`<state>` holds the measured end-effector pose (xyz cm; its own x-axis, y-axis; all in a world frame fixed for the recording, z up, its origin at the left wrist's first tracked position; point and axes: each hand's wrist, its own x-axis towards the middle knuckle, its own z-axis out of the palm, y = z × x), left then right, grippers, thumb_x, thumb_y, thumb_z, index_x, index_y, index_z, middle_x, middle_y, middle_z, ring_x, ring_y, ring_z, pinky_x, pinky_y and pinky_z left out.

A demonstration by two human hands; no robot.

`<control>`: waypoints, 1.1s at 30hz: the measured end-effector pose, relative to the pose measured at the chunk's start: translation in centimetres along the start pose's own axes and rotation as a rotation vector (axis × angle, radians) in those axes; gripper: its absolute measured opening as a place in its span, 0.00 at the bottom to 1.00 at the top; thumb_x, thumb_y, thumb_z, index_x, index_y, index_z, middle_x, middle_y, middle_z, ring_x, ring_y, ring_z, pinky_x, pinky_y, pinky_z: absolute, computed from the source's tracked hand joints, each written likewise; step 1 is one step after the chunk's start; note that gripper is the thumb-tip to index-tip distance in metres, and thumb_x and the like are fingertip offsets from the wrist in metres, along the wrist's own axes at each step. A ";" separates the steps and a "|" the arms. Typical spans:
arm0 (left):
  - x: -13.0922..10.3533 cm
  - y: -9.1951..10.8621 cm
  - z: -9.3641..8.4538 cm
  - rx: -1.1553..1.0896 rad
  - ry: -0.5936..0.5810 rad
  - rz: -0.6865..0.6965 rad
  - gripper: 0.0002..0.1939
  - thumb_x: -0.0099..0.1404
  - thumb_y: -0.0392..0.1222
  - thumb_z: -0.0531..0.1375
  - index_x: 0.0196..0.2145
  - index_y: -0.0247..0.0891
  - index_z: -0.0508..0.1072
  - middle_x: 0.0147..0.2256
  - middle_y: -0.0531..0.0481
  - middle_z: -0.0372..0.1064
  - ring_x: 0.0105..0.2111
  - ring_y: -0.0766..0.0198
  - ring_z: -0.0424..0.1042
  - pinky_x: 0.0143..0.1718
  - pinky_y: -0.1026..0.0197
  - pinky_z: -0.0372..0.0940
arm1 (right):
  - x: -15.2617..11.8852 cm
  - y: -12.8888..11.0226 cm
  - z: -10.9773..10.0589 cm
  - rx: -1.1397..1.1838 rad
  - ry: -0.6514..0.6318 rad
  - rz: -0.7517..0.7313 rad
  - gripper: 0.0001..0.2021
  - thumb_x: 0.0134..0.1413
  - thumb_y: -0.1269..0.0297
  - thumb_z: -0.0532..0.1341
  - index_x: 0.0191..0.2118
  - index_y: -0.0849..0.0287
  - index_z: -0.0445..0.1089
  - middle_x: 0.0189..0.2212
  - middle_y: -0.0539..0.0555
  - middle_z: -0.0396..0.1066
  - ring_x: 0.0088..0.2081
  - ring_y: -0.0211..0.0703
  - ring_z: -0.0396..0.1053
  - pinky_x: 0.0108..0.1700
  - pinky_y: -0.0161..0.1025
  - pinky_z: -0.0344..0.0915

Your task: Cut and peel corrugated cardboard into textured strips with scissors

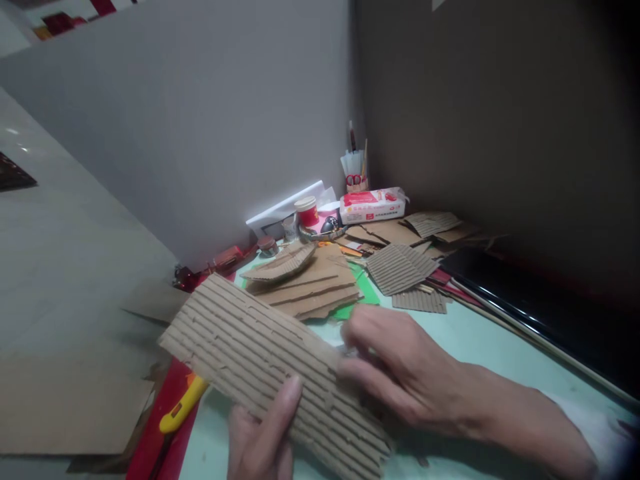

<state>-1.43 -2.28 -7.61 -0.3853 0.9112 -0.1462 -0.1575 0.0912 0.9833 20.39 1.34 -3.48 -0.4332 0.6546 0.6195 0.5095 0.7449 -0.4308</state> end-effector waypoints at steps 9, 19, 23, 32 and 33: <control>-0.1 0.6 -0.5 0.010 -0.080 0.045 0.19 0.42 0.50 0.79 0.29 0.45 0.79 0.33 0.47 0.78 0.49 0.38 0.78 0.54 0.47 0.74 | -0.3 -1.4 0.9 -0.113 -0.138 -0.066 0.11 0.69 0.70 0.49 0.34 0.57 0.62 0.32 0.52 0.64 0.32 0.44 0.57 0.36 0.43 0.53; -0.3 0.5 -0.1 -0.039 -0.100 -0.068 0.19 0.47 0.47 0.78 0.34 0.42 0.79 0.35 0.47 0.80 0.51 0.39 0.78 0.53 0.46 0.75 | -0.8 -1.4 1.5 -0.055 -0.109 -0.045 0.09 0.63 0.74 0.48 0.33 0.55 0.59 0.30 0.52 0.64 0.30 0.44 0.56 0.32 0.43 0.55; 0.2 -0.1 -0.7 -0.070 -0.113 -0.070 0.18 0.51 0.48 0.77 0.38 0.42 0.80 0.39 0.48 0.80 0.52 0.43 0.78 0.55 0.47 0.74 | -0.1 -2.0 0.0 0.186 -0.205 0.234 0.13 0.73 0.68 0.44 0.33 0.52 0.51 0.31 0.49 0.61 0.32 0.43 0.59 0.39 0.42 0.61; 0.2 1.0 0.2 -0.100 -0.081 -0.047 0.21 0.57 0.50 0.74 0.47 0.43 0.81 0.44 0.46 0.80 0.58 0.42 0.75 0.56 0.49 0.75 | 0.3 0.9 0.6 0.174 -0.095 0.350 0.12 0.70 0.63 0.44 0.31 0.50 0.47 0.29 0.49 0.57 0.29 0.45 0.54 0.35 0.44 0.54; 0.1 1.3 0.2 -0.125 -0.079 -0.059 0.20 0.58 0.49 0.73 0.47 0.44 0.81 0.45 0.47 0.80 0.58 0.44 0.75 0.55 0.51 0.76 | 0.3 1.4 0.5 0.171 -0.074 0.375 0.12 0.70 0.63 0.45 0.31 0.50 0.48 0.29 0.49 0.58 0.29 0.45 0.54 0.34 0.44 0.54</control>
<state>-1.45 -1.99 -6.34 -0.3001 0.9350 -0.1890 -0.2918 0.0987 0.9514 20.59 2.71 -4.22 -0.2970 0.8872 0.3529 0.5140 0.4601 -0.7240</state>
